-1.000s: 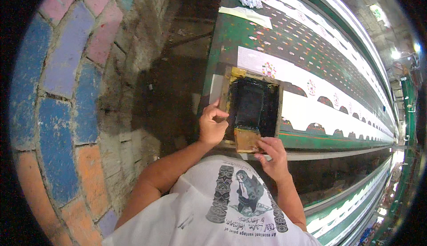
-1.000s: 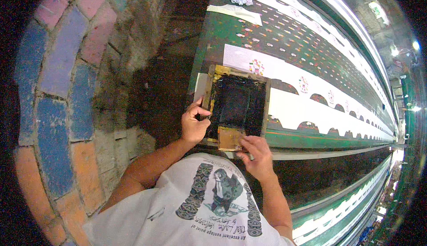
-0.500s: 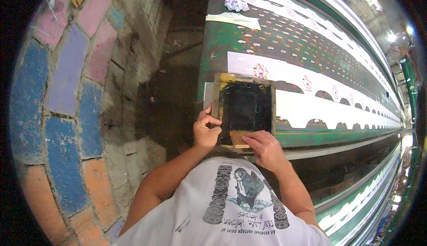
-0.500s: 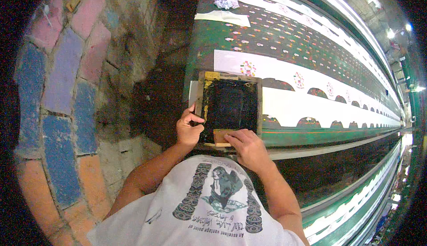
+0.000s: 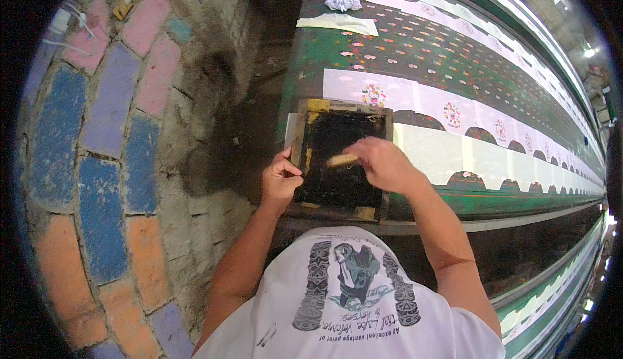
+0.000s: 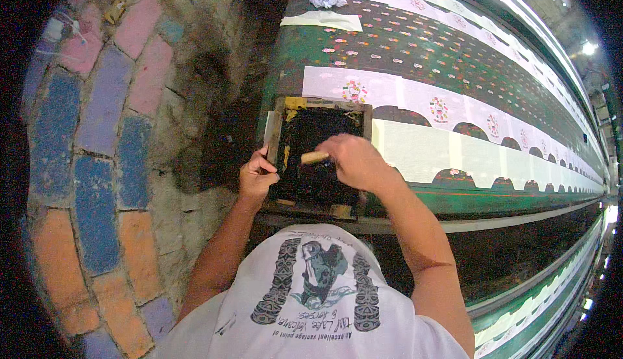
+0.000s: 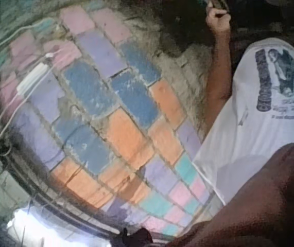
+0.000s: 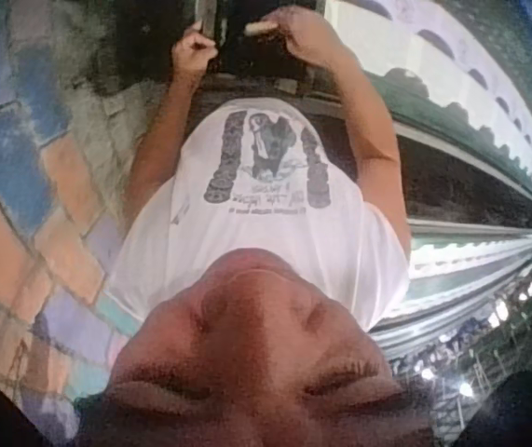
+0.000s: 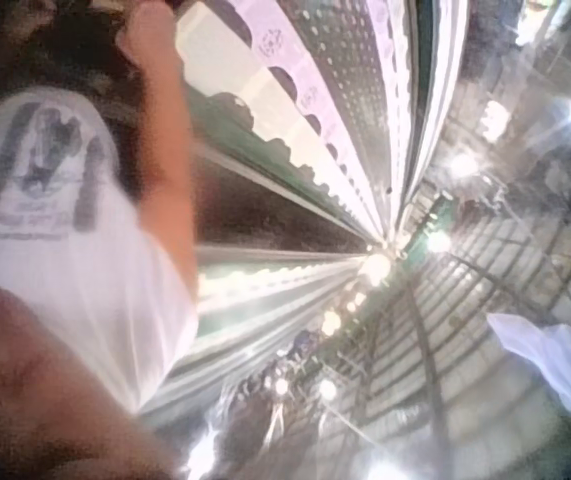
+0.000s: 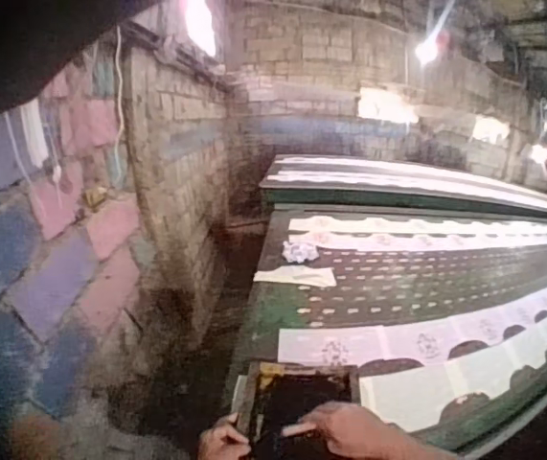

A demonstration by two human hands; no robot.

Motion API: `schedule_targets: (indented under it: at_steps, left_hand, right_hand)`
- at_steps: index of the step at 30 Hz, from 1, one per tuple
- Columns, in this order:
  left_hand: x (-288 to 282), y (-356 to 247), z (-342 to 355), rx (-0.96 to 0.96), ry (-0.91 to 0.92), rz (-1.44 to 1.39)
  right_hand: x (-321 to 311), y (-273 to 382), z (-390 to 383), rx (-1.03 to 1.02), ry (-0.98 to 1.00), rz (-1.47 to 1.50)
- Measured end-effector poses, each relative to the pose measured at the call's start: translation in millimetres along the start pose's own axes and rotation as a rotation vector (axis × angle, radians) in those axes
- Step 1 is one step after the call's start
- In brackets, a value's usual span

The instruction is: The person uses a wooden block printing tool to apply dark ink onto a long roll of patterned fabric moving along a conveyor. They repeatedly press the block onto the fabric surface and re-ink it from a tray, maintaining a consistent rhythm as the fabric advances.

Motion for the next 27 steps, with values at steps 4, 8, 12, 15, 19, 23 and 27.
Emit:
schedule_targets:
  at_steps: [4, 8, 12, 15, 19, 23, 27]
  left_hand:
    - [-3.7, 10.1, 1.1, 0.043, 0.007, -0.022]
    - [-4.7, 23.4, 0.4, 0.066, -0.023, -0.017]
    - [5.1, 16.9, 1.6, 0.104, -0.002, -0.014]
    - [5.3, 7.2, -0.3, 0.038, -0.017, -0.072]
    - [3.0, 0.4, 3.4, -0.056, 0.03, -0.085]
    - [-1.2, 1.8, 5.6, -0.027, 0.051, -0.077]
    - [0.1, 6.5, 3.6, 0.004, 0.081, -0.073]
  right_hand:
    - [-3.9, -23.9, 31.7, 0.072, -0.108, -0.006]
    - [-5.3, -46.6, 49.4, 0.224, -0.162, -0.117]
    - [-11.4, -49.9, 47.8, 0.285, -0.192, -0.111]
    - [-5.8, -48.5, 49.2, 0.309, -0.149, -0.124]
    - [3.2, -35.4, 45.2, 0.237, -0.102, -0.171]
    - [14.9, -4.3, 27.2, 0.189, -0.066, -0.138]
    - [27.5, 41.3, -4.0, 0.174, -0.112, -0.131]
Point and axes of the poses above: each hand's wrist, its own z-axis towards the middle knuckle, its own x-axis out of the palm, y = z × x, the point moved 8 cm from there along z, towards the middle knuckle, and after that the axes turned 2 degrees about y, right-handed, at the moved point
